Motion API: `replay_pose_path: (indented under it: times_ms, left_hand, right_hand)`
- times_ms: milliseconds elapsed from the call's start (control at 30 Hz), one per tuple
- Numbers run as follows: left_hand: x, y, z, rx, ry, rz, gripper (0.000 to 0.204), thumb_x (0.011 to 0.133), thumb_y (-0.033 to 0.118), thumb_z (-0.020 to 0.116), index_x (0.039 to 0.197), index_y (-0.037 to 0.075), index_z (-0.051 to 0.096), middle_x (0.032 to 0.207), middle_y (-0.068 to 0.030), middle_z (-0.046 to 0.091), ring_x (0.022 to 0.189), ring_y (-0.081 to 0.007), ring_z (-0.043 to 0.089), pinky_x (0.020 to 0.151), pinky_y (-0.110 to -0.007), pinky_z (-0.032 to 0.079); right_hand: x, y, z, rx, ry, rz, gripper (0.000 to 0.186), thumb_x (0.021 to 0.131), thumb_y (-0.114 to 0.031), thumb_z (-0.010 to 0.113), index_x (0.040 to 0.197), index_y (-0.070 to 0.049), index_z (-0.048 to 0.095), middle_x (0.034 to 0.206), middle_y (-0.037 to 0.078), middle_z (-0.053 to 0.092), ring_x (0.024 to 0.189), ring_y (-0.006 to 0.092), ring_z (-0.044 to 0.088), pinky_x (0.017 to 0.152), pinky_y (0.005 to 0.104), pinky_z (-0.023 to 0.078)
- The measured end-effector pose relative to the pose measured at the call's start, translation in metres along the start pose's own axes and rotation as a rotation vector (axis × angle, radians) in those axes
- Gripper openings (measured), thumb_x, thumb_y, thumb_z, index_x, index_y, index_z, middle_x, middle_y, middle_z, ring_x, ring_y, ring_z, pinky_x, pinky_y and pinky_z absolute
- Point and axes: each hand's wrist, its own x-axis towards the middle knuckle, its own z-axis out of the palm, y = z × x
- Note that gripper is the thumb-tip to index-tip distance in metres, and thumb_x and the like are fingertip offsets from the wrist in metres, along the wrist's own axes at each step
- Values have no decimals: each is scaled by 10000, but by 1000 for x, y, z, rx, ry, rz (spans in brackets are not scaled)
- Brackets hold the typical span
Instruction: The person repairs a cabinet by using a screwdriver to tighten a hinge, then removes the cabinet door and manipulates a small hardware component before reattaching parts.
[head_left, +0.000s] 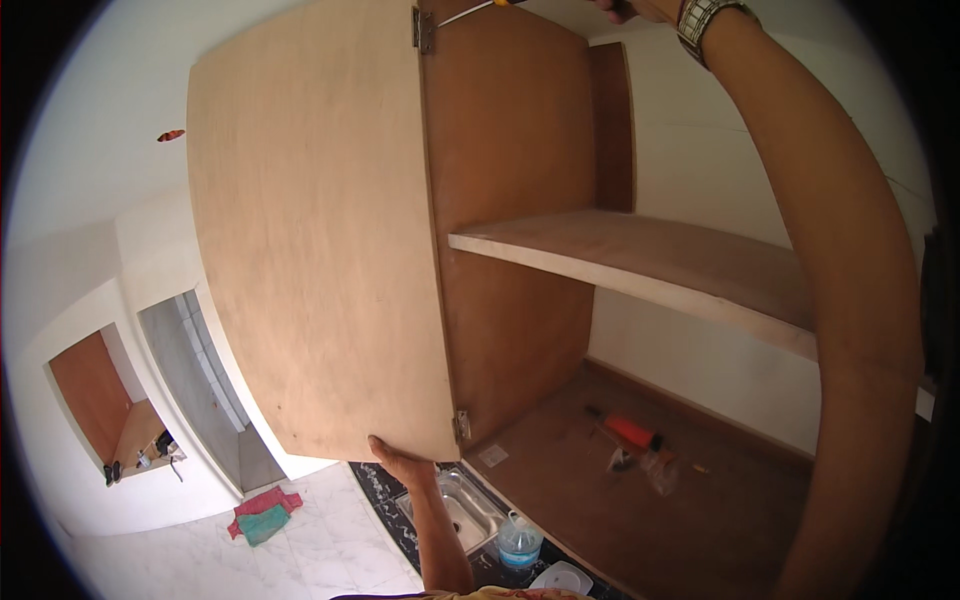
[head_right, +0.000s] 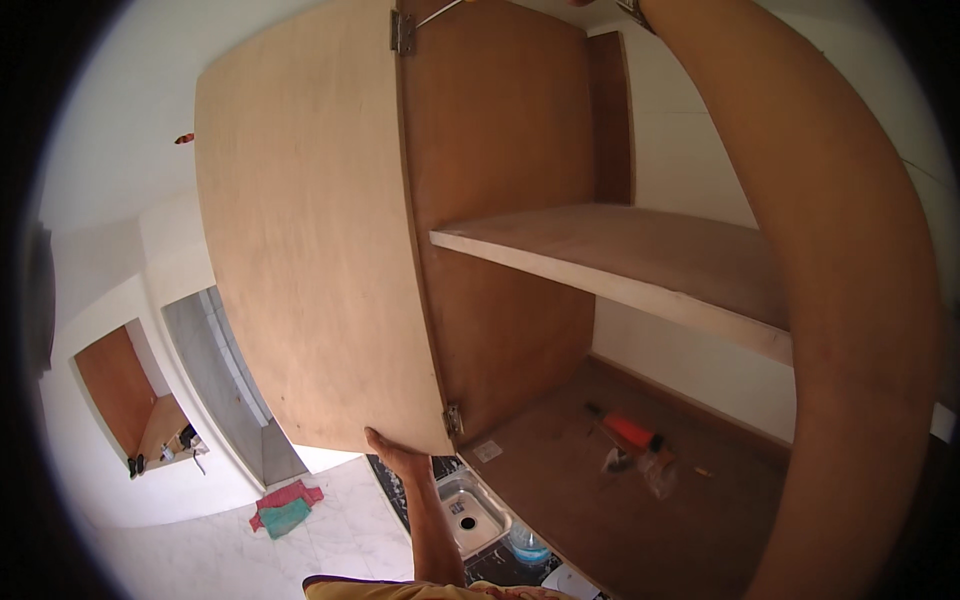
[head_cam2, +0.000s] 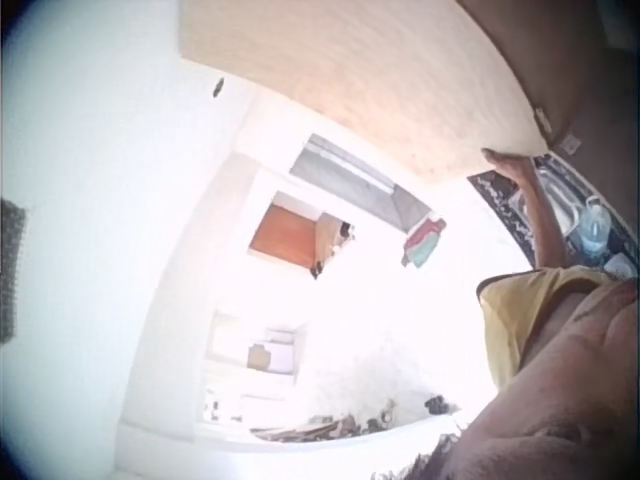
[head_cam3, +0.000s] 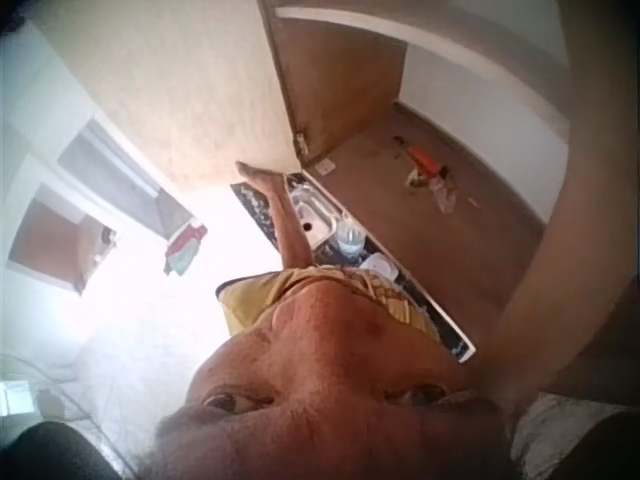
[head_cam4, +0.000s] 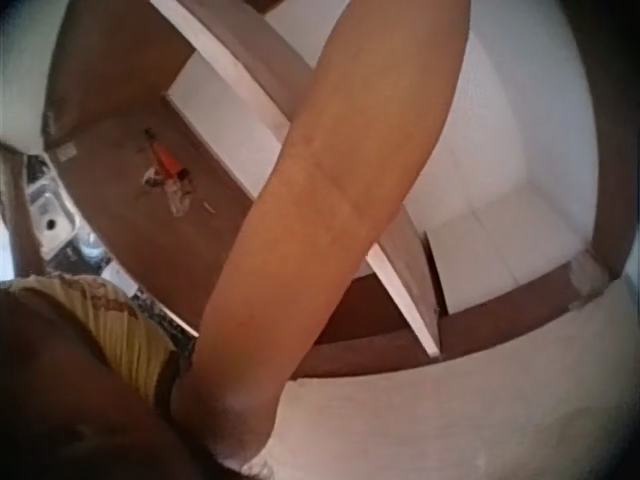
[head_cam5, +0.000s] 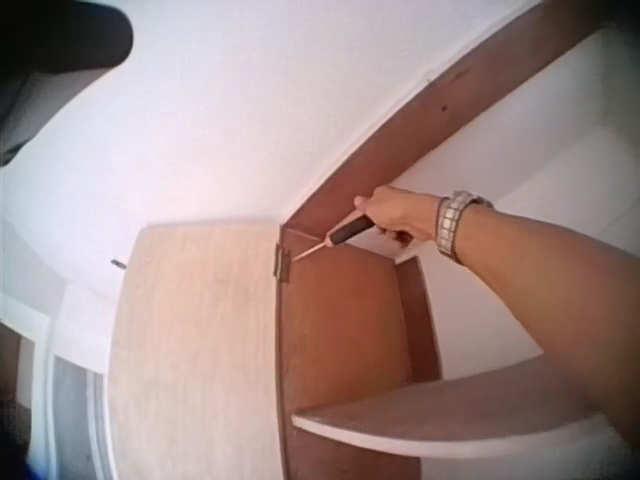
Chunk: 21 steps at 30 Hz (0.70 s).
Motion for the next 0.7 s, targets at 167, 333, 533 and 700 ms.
replay_pose_path:
  times_ms: [167,333,533,700]
  left_hand:
    - [-4,-31,11,-46,57,-94,730,1005,567,509,1531,80,367,1522,-116,449,1377,-303,464,1132,-469,412]
    - [-7,-35,12,-35,86,-109,721,1007,581,492,1523,88,387,1526,-109,449,1382,-300,453,1142,-464,393]
    - [-5,-23,0,-31,49,-50,728,1006,595,482,1513,78,406,1526,-103,453,1384,-292,444,1151,-455,371]
    - [-8,-29,9,-32,48,-59,726,1012,583,479,1521,73,394,1525,-108,450,1386,-282,437,1147,-447,374]
  right_hand:
    - [-22,-33,-24,269,-14,-217,275,1064,-238,539,1055,26,617,843,89,569,684,189,530,589,355,497]
    - [-24,-29,-35,121,-173,-122,350,1060,-322,567,1102,22,618,926,87,576,761,187,560,645,380,533]
    - [3,-14,-33,-210,-52,14,487,1107,-405,425,949,16,612,680,74,514,527,155,460,470,341,454]
    - [-19,-35,-37,-15,-54,-222,302,1045,-246,588,1168,29,610,855,84,594,672,144,533,580,296,493]
